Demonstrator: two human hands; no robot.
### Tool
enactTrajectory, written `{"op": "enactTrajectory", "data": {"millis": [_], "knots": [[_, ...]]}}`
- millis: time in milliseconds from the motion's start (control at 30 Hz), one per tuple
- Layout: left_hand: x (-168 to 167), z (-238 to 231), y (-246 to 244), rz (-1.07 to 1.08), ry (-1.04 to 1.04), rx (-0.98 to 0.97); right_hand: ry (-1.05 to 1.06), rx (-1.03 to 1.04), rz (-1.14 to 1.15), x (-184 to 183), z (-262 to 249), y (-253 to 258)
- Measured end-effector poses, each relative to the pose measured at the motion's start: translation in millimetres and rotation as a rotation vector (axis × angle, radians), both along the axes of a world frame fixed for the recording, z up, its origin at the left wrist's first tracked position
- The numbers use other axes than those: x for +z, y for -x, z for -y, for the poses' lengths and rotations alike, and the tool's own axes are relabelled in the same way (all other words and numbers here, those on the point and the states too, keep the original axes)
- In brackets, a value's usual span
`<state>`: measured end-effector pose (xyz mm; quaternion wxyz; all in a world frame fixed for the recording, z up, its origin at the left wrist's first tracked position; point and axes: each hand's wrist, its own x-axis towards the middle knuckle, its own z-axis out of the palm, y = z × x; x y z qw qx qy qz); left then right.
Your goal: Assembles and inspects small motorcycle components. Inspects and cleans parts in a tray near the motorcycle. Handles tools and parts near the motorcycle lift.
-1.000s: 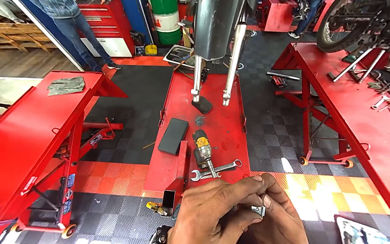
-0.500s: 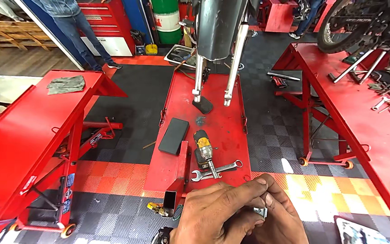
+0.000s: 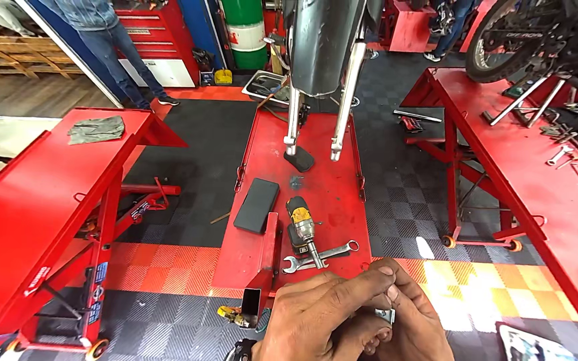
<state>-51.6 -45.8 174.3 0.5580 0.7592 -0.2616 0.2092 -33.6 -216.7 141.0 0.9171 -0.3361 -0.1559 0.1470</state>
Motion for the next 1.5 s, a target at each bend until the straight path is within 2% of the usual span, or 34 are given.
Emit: {"op": "enactTrajectory", "data": {"millis": [267,533,733,1100,1333,1500], "knots": [[-1,2,-2,-0.001,0.040,-0.014,-0.013,0.013,-0.008,1,0,0],[-12,6,-1,-0.044,0.274,-0.074,-0.014,0.012,0.033,5,-5,2],[-18,5,3,-0.034,0.375,-0.063,0.031,-0.024,0.092,8,-13,6],[-6,-17,27,0.035,0.380,0.027,0.245,-0.088,0.266,19,-19,30],[3,-32,50,0.025,0.314,0.023,0.155,0.059,0.230,16,-23,39],[4,-46,62,0.013,0.270,0.035,0.167,0.049,0.232,13,-35,46]]}}
